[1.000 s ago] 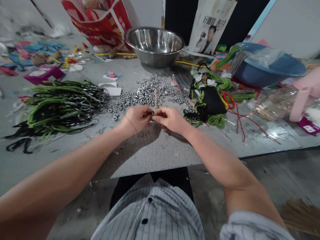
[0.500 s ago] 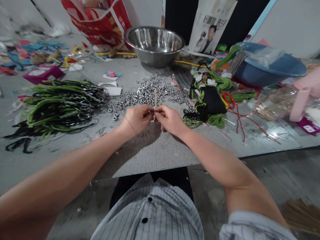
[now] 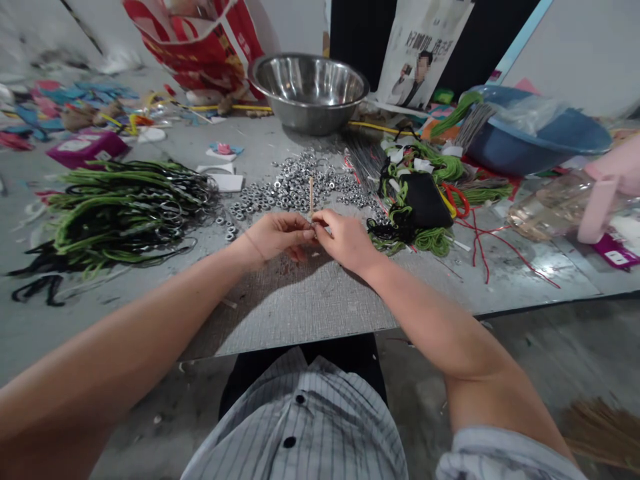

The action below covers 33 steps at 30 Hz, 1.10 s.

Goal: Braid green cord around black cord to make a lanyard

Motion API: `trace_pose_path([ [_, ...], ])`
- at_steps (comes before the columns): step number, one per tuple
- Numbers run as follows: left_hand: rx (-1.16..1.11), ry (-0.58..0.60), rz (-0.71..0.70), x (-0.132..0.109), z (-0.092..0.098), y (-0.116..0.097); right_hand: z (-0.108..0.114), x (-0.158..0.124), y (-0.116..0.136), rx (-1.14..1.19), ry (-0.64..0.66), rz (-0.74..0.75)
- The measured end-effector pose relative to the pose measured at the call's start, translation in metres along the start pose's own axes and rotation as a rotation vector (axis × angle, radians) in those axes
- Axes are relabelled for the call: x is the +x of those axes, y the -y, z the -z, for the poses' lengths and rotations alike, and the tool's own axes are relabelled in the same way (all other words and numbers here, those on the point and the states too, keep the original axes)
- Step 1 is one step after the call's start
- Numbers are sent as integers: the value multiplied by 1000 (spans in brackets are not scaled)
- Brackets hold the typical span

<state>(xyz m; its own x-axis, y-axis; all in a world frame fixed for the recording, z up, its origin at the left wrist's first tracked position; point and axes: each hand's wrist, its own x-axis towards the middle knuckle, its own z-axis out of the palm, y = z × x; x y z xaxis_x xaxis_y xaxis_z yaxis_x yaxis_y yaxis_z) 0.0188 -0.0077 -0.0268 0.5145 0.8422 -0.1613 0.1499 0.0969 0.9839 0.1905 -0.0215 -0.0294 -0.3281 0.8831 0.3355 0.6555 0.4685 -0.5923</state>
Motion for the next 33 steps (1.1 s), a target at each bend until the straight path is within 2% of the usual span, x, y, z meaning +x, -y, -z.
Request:
trace_pose_path([
  [6,-218,60,23,-3,1,-2,5,2,1,14,-21,129],
  [8,-242,73,39,-4,0,-4,7,3,3,70,-29,125],
  [10,-258,94,58,-5,0,-5,7,3,4,191,-3,61],
  [15,-290,176,73,-6,4,-8,8,3,5,619,167,-199],
  [18,-253,182,99,-6,8,-9,8,3,5,771,231,-299],
  [26,-300,181,127,-5,10,-11,12,4,4,1104,390,-426],
  [30,-334,187,129,-6,8,-12,12,3,4,1181,449,-516],
  [33,-330,193,127,-7,8,-13,11,2,5,1198,461,-524],
])
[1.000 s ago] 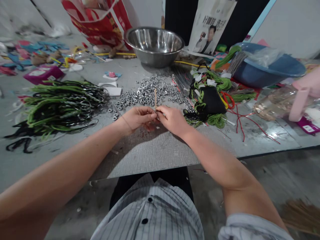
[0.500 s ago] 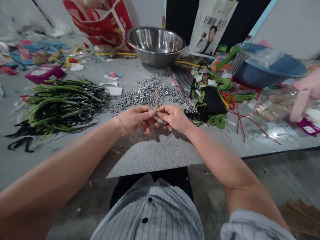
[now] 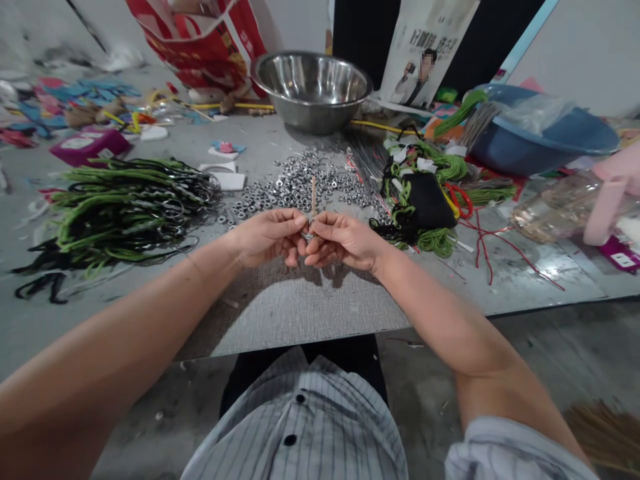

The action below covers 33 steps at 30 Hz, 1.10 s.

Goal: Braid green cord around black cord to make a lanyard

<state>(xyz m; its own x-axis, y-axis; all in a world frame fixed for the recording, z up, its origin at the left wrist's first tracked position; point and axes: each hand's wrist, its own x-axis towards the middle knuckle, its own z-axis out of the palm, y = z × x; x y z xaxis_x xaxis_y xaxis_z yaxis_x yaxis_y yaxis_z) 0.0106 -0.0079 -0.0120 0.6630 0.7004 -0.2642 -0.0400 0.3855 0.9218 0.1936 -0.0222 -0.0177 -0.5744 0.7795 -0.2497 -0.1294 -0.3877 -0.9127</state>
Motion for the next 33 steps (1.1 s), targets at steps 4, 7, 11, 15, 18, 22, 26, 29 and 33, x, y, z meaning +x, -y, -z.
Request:
trace_pose_path([
  [4,12,10,-22,-2,0,-1,0,0,-1,2,25,-15],
  [7,35,44,-31,-3,1,0,2,0,-1,-15,55,-32],
  [11,41,81,-58,-3,0,1,2,0,1,-20,76,-29],
  [15,21,61,-60,-3,-2,1,-1,0,2,-28,73,-7],
  [18,5,43,-65,-2,-4,2,-2,0,3,-34,75,14],
  [22,-26,52,-90,-1,-5,3,-3,0,2,-41,54,35],
  [26,-40,59,-93,0,-5,3,-4,1,1,-11,56,71],
  [29,-44,81,-108,-1,-6,3,-4,1,0,-5,72,101],
  [33,-41,51,-111,0,-8,4,-1,2,-2,-18,58,113],
])
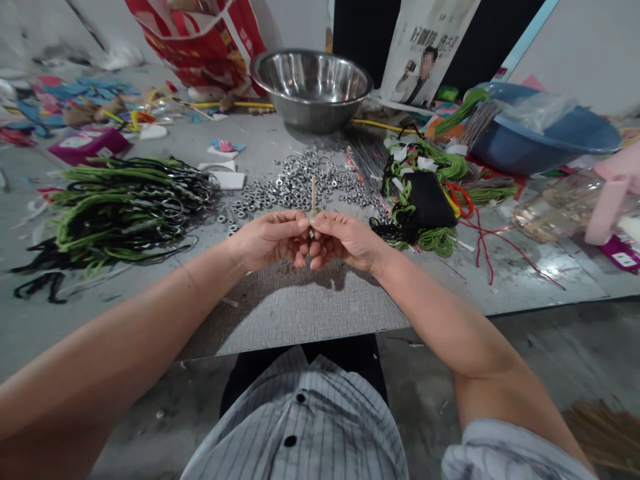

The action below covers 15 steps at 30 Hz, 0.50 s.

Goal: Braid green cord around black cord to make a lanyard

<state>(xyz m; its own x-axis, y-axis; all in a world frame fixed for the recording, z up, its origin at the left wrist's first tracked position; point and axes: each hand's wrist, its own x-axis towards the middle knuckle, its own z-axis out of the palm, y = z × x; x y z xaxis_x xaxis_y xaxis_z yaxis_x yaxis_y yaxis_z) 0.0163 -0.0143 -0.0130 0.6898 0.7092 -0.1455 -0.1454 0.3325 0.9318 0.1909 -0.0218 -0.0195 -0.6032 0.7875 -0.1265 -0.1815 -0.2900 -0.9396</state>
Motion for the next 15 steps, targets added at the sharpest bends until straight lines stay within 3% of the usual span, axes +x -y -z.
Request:
trace_pose_path([
  [6,46,-157,30,1,1,1,5,1,1,-82,-72,-47],
  [15,120,-168,32,2,2,1,5,1,1,-81,-96,-7],
])
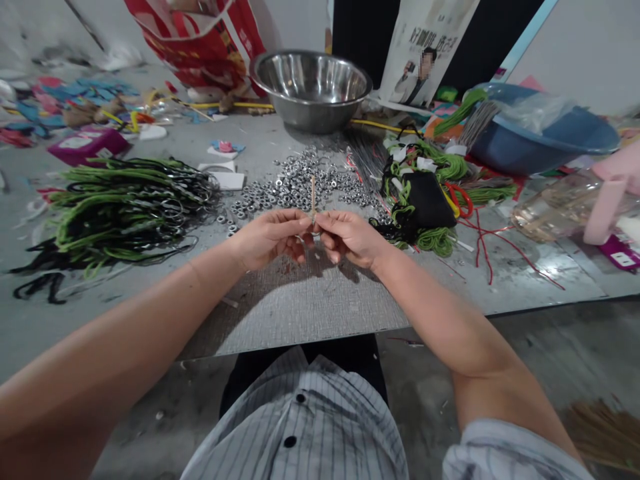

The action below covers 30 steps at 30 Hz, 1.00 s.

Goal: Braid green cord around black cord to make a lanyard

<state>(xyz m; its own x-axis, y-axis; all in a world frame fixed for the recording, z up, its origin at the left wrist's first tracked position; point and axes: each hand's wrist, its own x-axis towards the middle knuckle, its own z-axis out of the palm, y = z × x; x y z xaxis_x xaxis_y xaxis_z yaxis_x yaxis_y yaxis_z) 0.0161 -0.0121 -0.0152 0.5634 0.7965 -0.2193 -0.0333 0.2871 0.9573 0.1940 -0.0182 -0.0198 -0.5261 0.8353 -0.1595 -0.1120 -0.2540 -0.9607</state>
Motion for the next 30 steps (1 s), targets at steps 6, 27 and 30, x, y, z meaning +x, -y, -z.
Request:
trace_pose_path([
  [6,187,-204,-70,1,-6,-3,-4,1,-2,-284,-193,170],
  [27,879,-376,-334,5,-7,13,-8,0,-12,-994,-428,451],
  [30,886,-382,-341,3,-9,13,-10,-2,-13,-1150,-436,460],
])
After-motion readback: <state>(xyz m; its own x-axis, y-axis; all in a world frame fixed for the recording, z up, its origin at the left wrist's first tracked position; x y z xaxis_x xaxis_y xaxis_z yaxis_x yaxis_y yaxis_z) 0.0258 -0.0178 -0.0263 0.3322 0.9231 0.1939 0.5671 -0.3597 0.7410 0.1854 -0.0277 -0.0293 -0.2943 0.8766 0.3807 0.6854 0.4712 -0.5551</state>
